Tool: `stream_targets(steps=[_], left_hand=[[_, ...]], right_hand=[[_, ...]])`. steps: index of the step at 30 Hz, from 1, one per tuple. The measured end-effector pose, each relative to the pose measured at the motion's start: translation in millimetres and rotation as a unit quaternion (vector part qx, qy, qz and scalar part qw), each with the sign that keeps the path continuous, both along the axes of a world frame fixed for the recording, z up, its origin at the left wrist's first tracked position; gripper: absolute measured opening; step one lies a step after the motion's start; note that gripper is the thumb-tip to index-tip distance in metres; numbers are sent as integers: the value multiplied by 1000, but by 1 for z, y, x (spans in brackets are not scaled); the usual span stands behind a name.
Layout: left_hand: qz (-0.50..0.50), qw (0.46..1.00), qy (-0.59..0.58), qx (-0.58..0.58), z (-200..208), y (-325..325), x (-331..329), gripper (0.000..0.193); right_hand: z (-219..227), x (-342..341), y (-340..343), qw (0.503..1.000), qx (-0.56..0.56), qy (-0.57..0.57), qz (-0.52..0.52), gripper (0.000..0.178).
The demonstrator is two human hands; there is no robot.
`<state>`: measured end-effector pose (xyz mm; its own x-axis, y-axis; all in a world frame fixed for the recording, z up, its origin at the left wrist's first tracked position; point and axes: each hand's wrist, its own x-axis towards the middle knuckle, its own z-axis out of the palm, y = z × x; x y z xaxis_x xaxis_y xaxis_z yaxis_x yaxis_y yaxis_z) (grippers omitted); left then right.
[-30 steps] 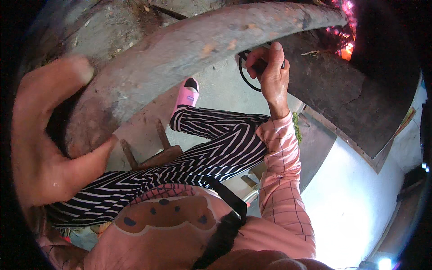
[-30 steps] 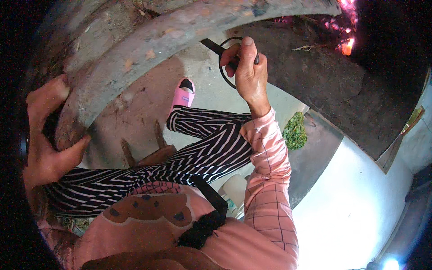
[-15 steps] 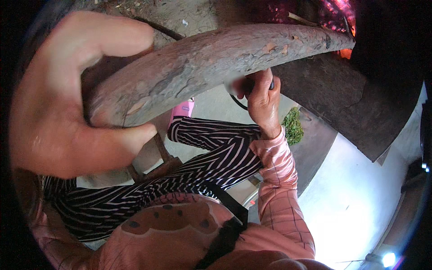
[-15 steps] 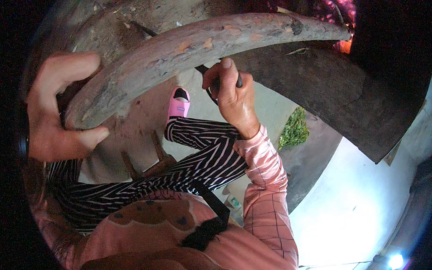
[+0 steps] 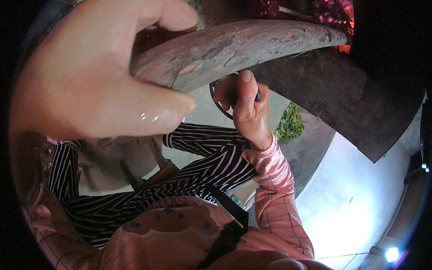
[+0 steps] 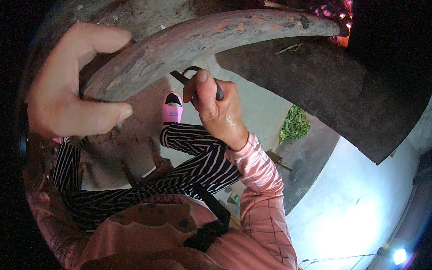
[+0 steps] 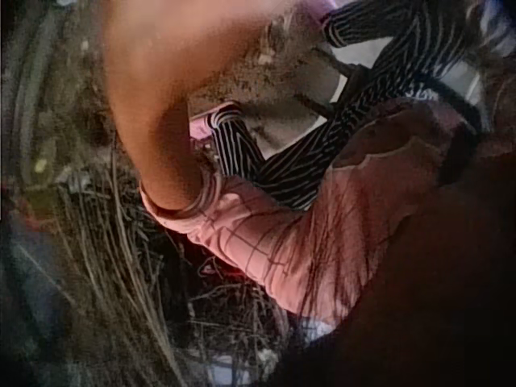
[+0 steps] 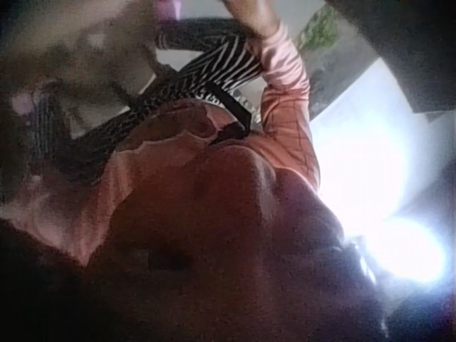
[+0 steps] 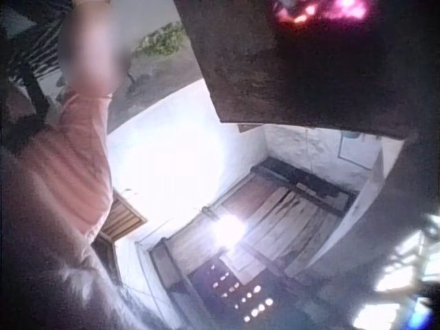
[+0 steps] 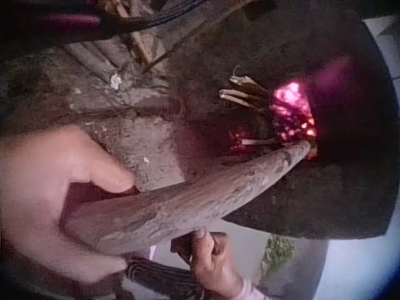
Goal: The person sits near a stone stove, using a metal tool to move burning wood and then adding a bundle of dry branches to the fire.
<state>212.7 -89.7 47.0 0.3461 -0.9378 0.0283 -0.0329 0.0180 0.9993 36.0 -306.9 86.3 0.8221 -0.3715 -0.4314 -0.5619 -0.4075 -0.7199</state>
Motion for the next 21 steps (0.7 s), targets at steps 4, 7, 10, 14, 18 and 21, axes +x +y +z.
stream_targets(steps=[4,7,10,14,18,21], left_hand=[[1,986,135,95,23,-30,8,55],[-126,962,201,134,38,-60,44,47],[-234,940,200,145,45,-84,68,44],[-154,980,62,110,37,-96,51,40],[-137,985,58,85,32,-131,54,33],[-137,986,68,73,30,-158,58,30]], right_hand=[[1,1,-2,1000,11,10,-4,62],[2,3,-3,999,34,20,-21,60],[6,4,-1,999,13,37,9,66],[9,5,-2,999,25,46,-7,66],[10,5,-4,998,36,53,6,66],[9,4,-4,998,44,41,9,65]])
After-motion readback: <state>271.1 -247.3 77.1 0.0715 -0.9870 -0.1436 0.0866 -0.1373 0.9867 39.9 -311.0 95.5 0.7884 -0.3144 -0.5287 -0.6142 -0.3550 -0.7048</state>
